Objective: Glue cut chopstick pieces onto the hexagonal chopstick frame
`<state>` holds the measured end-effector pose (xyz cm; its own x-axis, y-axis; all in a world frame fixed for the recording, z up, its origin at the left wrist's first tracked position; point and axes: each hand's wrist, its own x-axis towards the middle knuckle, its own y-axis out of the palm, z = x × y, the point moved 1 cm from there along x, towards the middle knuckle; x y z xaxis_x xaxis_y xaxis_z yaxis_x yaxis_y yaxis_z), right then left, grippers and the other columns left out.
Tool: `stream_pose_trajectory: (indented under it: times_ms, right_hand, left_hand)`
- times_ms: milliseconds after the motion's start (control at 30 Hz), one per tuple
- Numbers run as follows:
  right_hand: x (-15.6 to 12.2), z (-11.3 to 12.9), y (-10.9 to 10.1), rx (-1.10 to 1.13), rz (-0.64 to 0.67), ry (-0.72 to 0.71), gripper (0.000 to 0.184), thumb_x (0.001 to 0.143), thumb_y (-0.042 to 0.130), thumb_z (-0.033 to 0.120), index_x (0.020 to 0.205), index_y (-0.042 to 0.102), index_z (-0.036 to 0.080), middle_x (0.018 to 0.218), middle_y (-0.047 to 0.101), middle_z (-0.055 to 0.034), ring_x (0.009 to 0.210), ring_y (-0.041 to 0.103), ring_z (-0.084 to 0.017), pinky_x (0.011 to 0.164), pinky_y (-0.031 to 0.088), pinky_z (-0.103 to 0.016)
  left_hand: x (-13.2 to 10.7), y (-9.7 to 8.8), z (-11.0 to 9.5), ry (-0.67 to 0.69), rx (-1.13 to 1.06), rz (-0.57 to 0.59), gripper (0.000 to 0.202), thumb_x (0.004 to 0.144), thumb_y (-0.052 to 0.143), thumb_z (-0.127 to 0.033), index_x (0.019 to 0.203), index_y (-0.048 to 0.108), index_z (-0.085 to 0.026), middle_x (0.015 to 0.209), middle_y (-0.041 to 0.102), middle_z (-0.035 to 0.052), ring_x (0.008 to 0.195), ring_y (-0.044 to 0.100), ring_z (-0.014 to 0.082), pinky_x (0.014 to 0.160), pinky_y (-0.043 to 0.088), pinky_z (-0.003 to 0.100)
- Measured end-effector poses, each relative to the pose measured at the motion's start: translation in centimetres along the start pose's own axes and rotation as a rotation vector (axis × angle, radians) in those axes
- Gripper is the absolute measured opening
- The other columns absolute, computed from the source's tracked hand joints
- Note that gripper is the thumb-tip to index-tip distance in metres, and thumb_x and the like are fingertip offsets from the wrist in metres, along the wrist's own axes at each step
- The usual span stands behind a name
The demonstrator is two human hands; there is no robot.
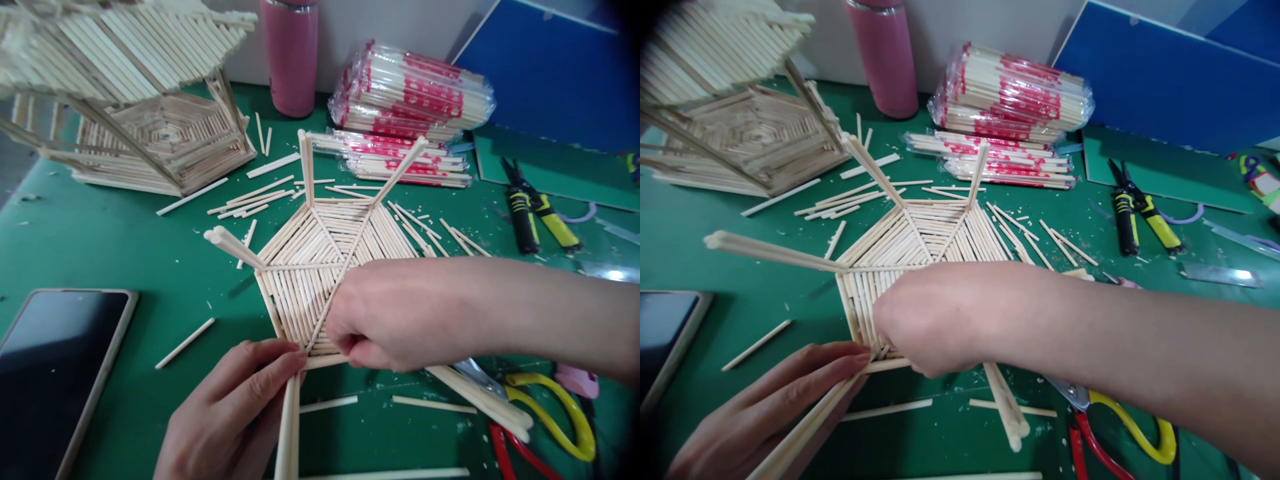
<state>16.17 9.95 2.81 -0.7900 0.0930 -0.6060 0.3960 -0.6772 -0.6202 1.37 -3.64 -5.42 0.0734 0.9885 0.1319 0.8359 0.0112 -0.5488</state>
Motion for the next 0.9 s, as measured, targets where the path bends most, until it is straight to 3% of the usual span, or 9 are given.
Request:
stream_pose_trajectory:
  times_ms: [600, 900]
  right_hand:
    - [-0.04, -0.06, 0.09, 0.016, -0.026, -0.029, 0.012, 0.071, 0.051, 0.011, 0.064, 0.06, 0.015, 0.053, 0.052, 0.0039, 0.041, 0.036, -0.006, 0.036, 0.025, -0.017]
    - [-0.02, -0.02, -0.11, 0.0, 0.0, 0.006, 0.011, 0.071, 0.052, 0.012, 0.065, 0.061, 0.014, 0.055, 0.054, 0.0034, 0.043, 0.036, -0.006, 0.038, 0.024, -0.018]
  left_hand:
    - [-0.33, 0.08, 0.24, -0.031, -0.023, 0.0, 0.023, 0.083, 0.048, -0.03, 0.1, 0.063, -0.029, 0.097, 0.065, 0.0021, 0.08, 0.064, 0.013, 0.074, 0.052, 0.016]
    - [-0.26, -0.02, 0.27, 0.023, 0.056, -0.009, 0.023, 0.083, 0.048, -0.027, 0.103, 0.06, -0.03, 0.101, 0.063, -0.0007, 0.083, 0.062, 0.0098, 0.079, 0.048, 0.013]
